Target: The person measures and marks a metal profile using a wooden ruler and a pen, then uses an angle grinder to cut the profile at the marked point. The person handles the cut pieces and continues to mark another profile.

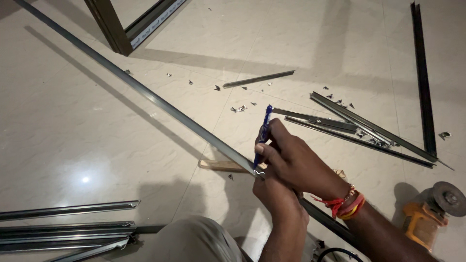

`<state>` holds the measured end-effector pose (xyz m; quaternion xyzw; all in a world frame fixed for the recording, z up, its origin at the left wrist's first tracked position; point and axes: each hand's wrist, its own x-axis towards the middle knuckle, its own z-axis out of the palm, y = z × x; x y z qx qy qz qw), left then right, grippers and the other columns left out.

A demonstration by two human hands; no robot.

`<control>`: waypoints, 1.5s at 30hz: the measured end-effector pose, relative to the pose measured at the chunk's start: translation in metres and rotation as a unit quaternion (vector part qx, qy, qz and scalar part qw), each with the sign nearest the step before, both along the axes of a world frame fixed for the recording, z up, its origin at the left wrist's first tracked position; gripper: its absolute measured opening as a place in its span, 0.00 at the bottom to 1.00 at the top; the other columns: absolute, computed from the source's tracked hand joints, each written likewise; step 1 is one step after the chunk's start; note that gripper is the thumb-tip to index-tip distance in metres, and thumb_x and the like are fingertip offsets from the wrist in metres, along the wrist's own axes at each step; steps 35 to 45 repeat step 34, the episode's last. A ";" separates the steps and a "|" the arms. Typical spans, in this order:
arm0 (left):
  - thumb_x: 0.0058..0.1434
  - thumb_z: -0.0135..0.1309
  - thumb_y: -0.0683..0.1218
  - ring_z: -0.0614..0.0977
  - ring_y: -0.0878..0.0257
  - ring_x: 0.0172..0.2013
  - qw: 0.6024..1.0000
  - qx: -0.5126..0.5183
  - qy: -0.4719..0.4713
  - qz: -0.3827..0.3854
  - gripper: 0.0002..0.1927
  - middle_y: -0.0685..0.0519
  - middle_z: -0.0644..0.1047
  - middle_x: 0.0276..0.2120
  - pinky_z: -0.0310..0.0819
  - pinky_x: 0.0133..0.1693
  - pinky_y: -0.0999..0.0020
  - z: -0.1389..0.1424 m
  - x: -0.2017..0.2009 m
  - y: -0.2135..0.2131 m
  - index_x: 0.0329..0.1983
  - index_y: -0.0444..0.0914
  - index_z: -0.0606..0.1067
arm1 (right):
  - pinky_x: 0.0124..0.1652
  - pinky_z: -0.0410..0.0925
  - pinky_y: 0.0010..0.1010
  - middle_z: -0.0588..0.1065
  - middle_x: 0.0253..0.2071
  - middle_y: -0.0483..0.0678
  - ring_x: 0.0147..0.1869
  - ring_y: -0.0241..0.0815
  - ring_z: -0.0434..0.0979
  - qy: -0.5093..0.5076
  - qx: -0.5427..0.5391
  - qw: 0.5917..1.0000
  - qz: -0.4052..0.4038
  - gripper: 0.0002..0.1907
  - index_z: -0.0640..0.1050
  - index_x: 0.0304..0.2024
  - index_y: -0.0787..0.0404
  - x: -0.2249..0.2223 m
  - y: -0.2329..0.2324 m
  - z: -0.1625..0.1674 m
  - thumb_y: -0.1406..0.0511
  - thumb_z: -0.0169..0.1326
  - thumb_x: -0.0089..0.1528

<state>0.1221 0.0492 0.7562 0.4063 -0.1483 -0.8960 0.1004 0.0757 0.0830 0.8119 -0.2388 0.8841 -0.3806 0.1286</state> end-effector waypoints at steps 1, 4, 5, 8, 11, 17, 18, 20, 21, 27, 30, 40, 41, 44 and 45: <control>0.62 0.52 0.48 0.69 0.67 0.14 1.000 -0.005 0.005 -0.002 0.11 0.52 0.74 0.22 0.54 0.16 0.69 -0.001 0.000 0.001 0.37 0.35 0.78 | 0.36 0.73 0.38 0.78 0.29 0.53 0.34 0.44 0.83 0.008 -0.009 1.000 -0.002 0.15 0.64 0.44 0.60 -0.001 -0.001 0.000 0.57 0.50 0.67; 0.63 0.53 0.47 0.67 0.66 0.13 1.000 -0.018 0.002 0.001 0.11 0.51 0.72 0.19 0.54 0.15 0.68 -0.007 -0.001 0.002 0.34 0.33 0.75 | 0.37 0.73 0.38 0.79 0.31 0.52 0.36 0.43 0.83 0.017 -0.037 0.999 -0.008 0.14 0.64 0.45 0.60 -0.001 -0.003 -0.001 0.58 0.49 0.67; 0.64 0.54 0.47 0.67 0.66 0.13 1.000 -0.021 -0.003 0.003 0.12 0.51 0.72 0.19 0.54 0.16 0.68 -0.009 -0.001 0.002 0.34 0.32 0.74 | 0.37 0.74 0.38 0.79 0.31 0.52 0.36 0.43 0.84 0.001 -0.032 0.999 -0.013 0.14 0.64 0.45 0.60 -0.001 -0.003 -0.001 0.58 0.49 0.67; 0.63 0.52 0.47 0.68 0.68 0.14 1.000 -0.017 0.005 0.002 0.11 0.52 0.73 0.21 0.55 0.16 0.69 -0.009 0.000 0.002 0.36 0.32 0.76 | 0.37 0.74 0.38 0.79 0.32 0.52 0.37 0.41 0.84 -0.028 -0.027 0.999 -0.019 0.13 0.65 0.45 0.60 -0.001 -0.003 -0.001 0.58 0.49 0.67; 0.62 0.53 0.46 0.69 0.68 0.14 1.000 -0.016 0.002 -0.003 0.10 0.53 0.75 0.22 0.55 0.16 0.69 -0.003 0.000 0.001 0.38 0.33 0.77 | 0.37 0.74 0.37 0.79 0.31 0.52 0.36 0.42 0.82 -0.027 -0.027 0.999 -0.007 0.13 0.65 0.45 0.60 -0.001 -0.002 0.000 0.58 0.50 0.67; 0.62 0.52 0.48 0.69 0.66 0.14 1.000 -0.017 -0.010 -0.012 0.12 0.52 0.75 0.21 0.54 0.15 0.69 0.003 0.001 -0.001 0.38 0.34 0.78 | 0.36 0.73 0.36 0.79 0.30 0.52 0.34 0.40 0.81 -0.003 -0.037 0.999 0.001 0.13 0.66 0.44 0.60 -0.001 0.000 -0.002 0.58 0.50 0.67; 0.62 0.52 0.48 0.69 0.66 0.14 1.000 -0.021 -0.005 -0.011 0.12 0.51 0.74 0.21 0.54 0.15 0.69 0.003 0.001 -0.001 0.38 0.33 0.77 | 0.36 0.73 0.36 0.78 0.30 0.52 0.34 0.40 0.81 0.000 -0.044 0.999 -0.007 0.13 0.65 0.44 0.60 -0.002 0.000 -0.003 0.58 0.50 0.67; 0.62 0.53 0.47 0.69 0.66 0.14 1.000 -0.030 0.004 -0.008 0.11 0.51 0.74 0.21 0.55 0.15 0.68 0.002 0.000 -0.001 0.37 0.32 0.76 | 0.35 0.73 0.36 0.78 0.30 0.52 0.34 0.40 0.81 -0.004 -0.050 0.999 -0.008 0.13 0.65 0.44 0.60 -0.002 -0.001 -0.004 0.58 0.50 0.67; 0.63 0.52 0.48 0.70 0.66 0.14 1.000 -0.026 -0.003 -0.011 0.12 0.51 0.75 0.22 0.55 0.15 0.68 0.001 -0.001 -0.001 0.38 0.33 0.77 | 0.36 0.72 0.36 0.78 0.30 0.52 0.34 0.41 0.80 -0.008 -0.049 0.999 -0.001 0.13 0.66 0.44 0.60 -0.001 0.000 -0.004 0.58 0.50 0.67; 0.63 0.53 0.49 0.70 0.66 0.15 1.000 -0.015 -0.007 -0.011 0.13 0.51 0.75 0.23 0.55 0.15 0.69 -0.003 -0.002 0.002 0.37 0.34 0.77 | 0.34 0.71 0.36 0.77 0.27 0.52 0.31 0.41 0.78 -0.007 -0.023 1.000 -0.004 0.14 0.65 0.44 0.60 -0.002 0.001 -0.003 0.58 0.51 0.67; 0.63 0.55 0.48 0.70 0.66 0.15 1.000 -0.019 0.002 -0.003 0.12 0.51 0.75 0.23 0.56 0.16 0.69 -0.004 -0.002 0.002 0.38 0.33 0.77 | 0.34 0.72 0.36 0.77 0.28 0.51 0.32 0.40 0.78 0.004 -0.046 0.999 -0.012 0.13 0.65 0.43 0.60 0.000 -0.001 -0.004 0.58 0.50 0.67; 0.61 0.55 0.50 0.80 0.66 0.23 1.000 0.006 -0.003 0.007 0.17 0.51 0.81 0.31 0.64 0.19 0.69 0.000 0.000 0.000 0.46 0.34 0.80 | 0.34 0.72 0.36 0.78 0.27 0.52 0.32 0.41 0.78 -0.030 -0.017 0.999 0.000 0.14 0.65 0.42 0.60 0.001 0.001 -0.002 0.57 0.51 0.67; 0.61 0.55 0.50 0.80 0.66 0.23 1.000 0.006 -0.003 0.007 0.17 0.51 0.81 0.31 0.64 0.19 0.69 0.000 0.000 0.000 0.46 0.34 0.80 | 0.34 0.72 0.36 0.78 0.27 0.52 0.32 0.41 0.78 -0.030 -0.017 0.999 0.000 0.14 0.65 0.42 0.60 0.001 0.001 -0.002 0.57 0.51 0.67; 0.61 0.55 0.50 0.80 0.66 0.23 1.000 0.006 -0.003 0.007 0.17 0.51 0.81 0.31 0.64 0.19 0.69 0.000 0.000 0.000 0.46 0.34 0.80 | 0.34 0.72 0.36 0.78 0.27 0.52 0.32 0.41 0.78 -0.030 -0.017 0.999 0.000 0.14 0.65 0.42 0.60 0.001 0.001 -0.002 0.57 0.51 0.67; 0.61 0.55 0.50 0.80 0.66 0.23 1.000 0.006 -0.003 0.007 0.17 0.51 0.81 0.31 0.64 0.19 0.69 0.000 0.000 0.000 0.46 0.34 0.80 | 0.34 0.72 0.36 0.78 0.27 0.52 0.32 0.41 0.78 -0.030 -0.017 0.999 0.000 0.14 0.65 0.42 0.60 0.001 0.001 -0.002 0.57 0.51 0.67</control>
